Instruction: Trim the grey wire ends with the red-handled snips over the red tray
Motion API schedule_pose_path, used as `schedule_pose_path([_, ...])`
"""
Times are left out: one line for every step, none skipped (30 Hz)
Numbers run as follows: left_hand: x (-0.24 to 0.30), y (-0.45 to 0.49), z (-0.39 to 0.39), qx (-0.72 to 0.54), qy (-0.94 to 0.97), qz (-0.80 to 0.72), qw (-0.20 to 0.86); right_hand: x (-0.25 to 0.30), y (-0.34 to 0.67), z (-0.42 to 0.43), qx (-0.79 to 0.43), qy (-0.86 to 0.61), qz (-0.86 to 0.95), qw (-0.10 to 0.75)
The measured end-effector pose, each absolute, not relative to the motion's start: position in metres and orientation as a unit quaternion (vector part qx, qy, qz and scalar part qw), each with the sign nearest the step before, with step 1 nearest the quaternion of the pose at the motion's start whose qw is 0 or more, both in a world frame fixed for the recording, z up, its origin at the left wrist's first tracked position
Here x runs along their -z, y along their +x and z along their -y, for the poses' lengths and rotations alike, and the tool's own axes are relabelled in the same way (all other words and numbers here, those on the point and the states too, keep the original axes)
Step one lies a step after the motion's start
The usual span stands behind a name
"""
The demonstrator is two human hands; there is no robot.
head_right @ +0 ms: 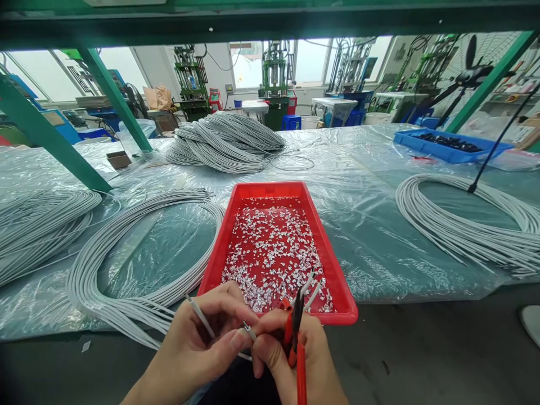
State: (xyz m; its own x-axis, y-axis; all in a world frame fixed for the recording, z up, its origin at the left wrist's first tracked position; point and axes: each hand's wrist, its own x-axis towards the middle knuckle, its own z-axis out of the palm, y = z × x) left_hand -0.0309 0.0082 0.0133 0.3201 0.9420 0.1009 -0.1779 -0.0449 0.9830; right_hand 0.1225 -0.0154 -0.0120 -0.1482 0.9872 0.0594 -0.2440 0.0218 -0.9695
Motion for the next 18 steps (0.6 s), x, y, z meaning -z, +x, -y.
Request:
schedule_pose_path([-0.014, -0.031, -0.008, -0.466, 0.554, -0.348, 0.596, 0.012, 0.123, 0.016, -0.576, -0.388, 0.491, 0.525])
schedule_pose_path([-0.015, -0.031, -0.008, -0.468, 0.558, -0.349, 0.590, 0.012, 0.123, 0.016, -0.570, -0.396, 0.492, 0.526])
schedule_pose_path([-0.016, -0.030, -0.008, -0.470, 0.564, -0.350, 0.582, 0.012, 0.122, 0.017, -0.567, -0.406, 0.488, 0.526])
schedule_pose_path([-0.016, -0.030, -0.008, -0.474, 0.572, -0.352, 0.570, 0.012, 0.122, 0.018, -0.569, -0.412, 0.483, 0.522])
schedule_pose_path([-0.017, -0.030, -0.008, -0.474, 0.584, -0.359, 0.553, 0.012, 0.121, 0.019, -0.570, -0.417, 0.476, 0.524])
schedule_pose_path([-0.017, -0.031, -0.008, -0.473, 0.598, -0.370, 0.531, 0.012, 0.121, 0.020, -0.569, -0.423, 0.469, 0.527])
schedule_pose_path([-0.017, -0.031, -0.008, -0.469, 0.613, -0.382, 0.508, 0.013, 0.121, 0.020, -0.573, -0.423, 0.467, 0.524])
schedule_pose_path([-0.017, -0.032, -0.007, -0.466, 0.626, -0.393, 0.487, 0.014, 0.122, 0.021, -0.578, -0.419, 0.467, 0.522])
schedule_pose_path([-0.017, -0.033, -0.007, -0.463, 0.634, -0.401, 0.471, 0.015, 0.123, 0.021, -0.590, -0.408, 0.472, 0.513])
schedule_pose_path([-0.016, -0.033, -0.006, -0.461, 0.641, -0.404, 0.462, 0.017, 0.124, 0.020, -0.608, -0.391, 0.475, 0.502])
schedule_pose_path([-0.015, -0.033, -0.006, -0.458, 0.642, -0.403, 0.463, 0.018, 0.125, 0.019, -0.630, -0.369, 0.474, 0.491])
schedule_pose_path([-0.014, -0.033, -0.006, -0.456, 0.640, -0.396, 0.475, 0.020, 0.126, 0.018, -0.656, -0.342, 0.469, 0.482])
schedule_pose_path([-0.013, -0.032, -0.006, -0.452, 0.634, -0.386, 0.495, 0.021, 0.127, 0.016, -0.688, -0.311, 0.456, 0.472])
schedule_pose_path([-0.012, -0.031, -0.007, -0.447, 0.625, -0.375, 0.519, 0.022, 0.126, 0.014, -0.721, -0.279, 0.437, 0.460])
schedule_pose_path([-0.010, -0.031, -0.008, -0.441, 0.615, -0.365, 0.542, 0.022, 0.126, 0.012, -0.750, -0.252, 0.415, 0.449])
schedule_pose_path([-0.009, -0.029, -0.009, -0.437, 0.604, -0.357, 0.562, 0.022, 0.125, 0.010, -0.774, -0.229, 0.395, 0.438])
schedule_pose_path([-0.008, -0.029, -0.010, -0.433, 0.595, -0.352, 0.578, 0.021, 0.124, 0.009, -0.794, -0.211, 0.382, 0.423])
schedule_pose_path([-0.006, -0.028, -0.011, -0.434, 0.587, -0.351, 0.586, 0.020, 0.123, 0.007, -0.807, -0.201, 0.373, 0.411])
